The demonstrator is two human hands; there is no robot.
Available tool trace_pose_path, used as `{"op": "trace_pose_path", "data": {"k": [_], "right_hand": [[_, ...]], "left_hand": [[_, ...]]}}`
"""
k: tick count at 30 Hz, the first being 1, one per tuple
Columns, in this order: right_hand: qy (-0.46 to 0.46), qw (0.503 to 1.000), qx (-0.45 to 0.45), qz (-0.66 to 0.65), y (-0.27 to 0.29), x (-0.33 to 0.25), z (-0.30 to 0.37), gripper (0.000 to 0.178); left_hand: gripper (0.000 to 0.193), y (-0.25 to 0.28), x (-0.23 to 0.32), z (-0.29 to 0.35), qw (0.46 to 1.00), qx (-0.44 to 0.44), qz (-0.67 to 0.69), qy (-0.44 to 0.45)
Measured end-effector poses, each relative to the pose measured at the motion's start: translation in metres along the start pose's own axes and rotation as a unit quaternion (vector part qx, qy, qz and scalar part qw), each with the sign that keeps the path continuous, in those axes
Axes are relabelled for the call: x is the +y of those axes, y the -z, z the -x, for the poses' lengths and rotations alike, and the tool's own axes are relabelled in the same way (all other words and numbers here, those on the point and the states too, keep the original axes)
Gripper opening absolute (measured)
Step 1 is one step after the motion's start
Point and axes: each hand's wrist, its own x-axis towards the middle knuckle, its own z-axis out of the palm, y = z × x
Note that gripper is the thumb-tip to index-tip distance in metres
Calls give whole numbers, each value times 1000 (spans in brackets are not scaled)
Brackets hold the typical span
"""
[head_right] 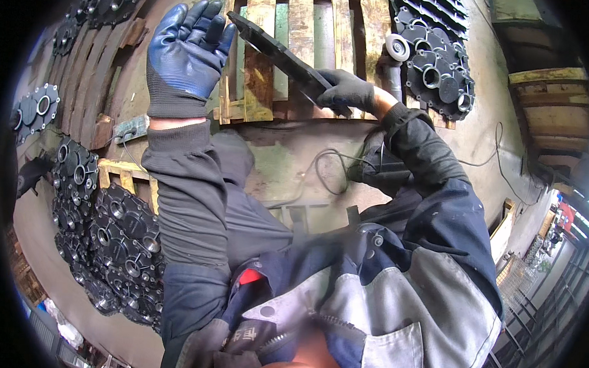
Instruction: The person uses an angle grinder to smooth the edges of metal parts placed on a wooden pallet. They handle several parts one at a time, flipping them over to grind different sides, then place them back on the pallet.
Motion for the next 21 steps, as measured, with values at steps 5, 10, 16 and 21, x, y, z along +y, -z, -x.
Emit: {"op": "trace_pose_path", "data": {"k": [5, 10, 16, 21], "right_hand": [[59, 984, 156, 64, 17, 20, -8, 50], [8, 907, 297, 300, 2, -26, -25, 56], [-72, 854, 288, 428, -32, -49, -35, 39], [-64, 830, 330, 446, -35, -63, -28, 33]], "left_hand": [[40, -9, 1, 1, 999, 39, 16, 7], [36, -29, 3, 20, 997, 66, -6, -36], [30, -11, 0, 19, 998, 14, 55, -31], [36, 0, 1, 13, 993, -64, 99, 24]]}}
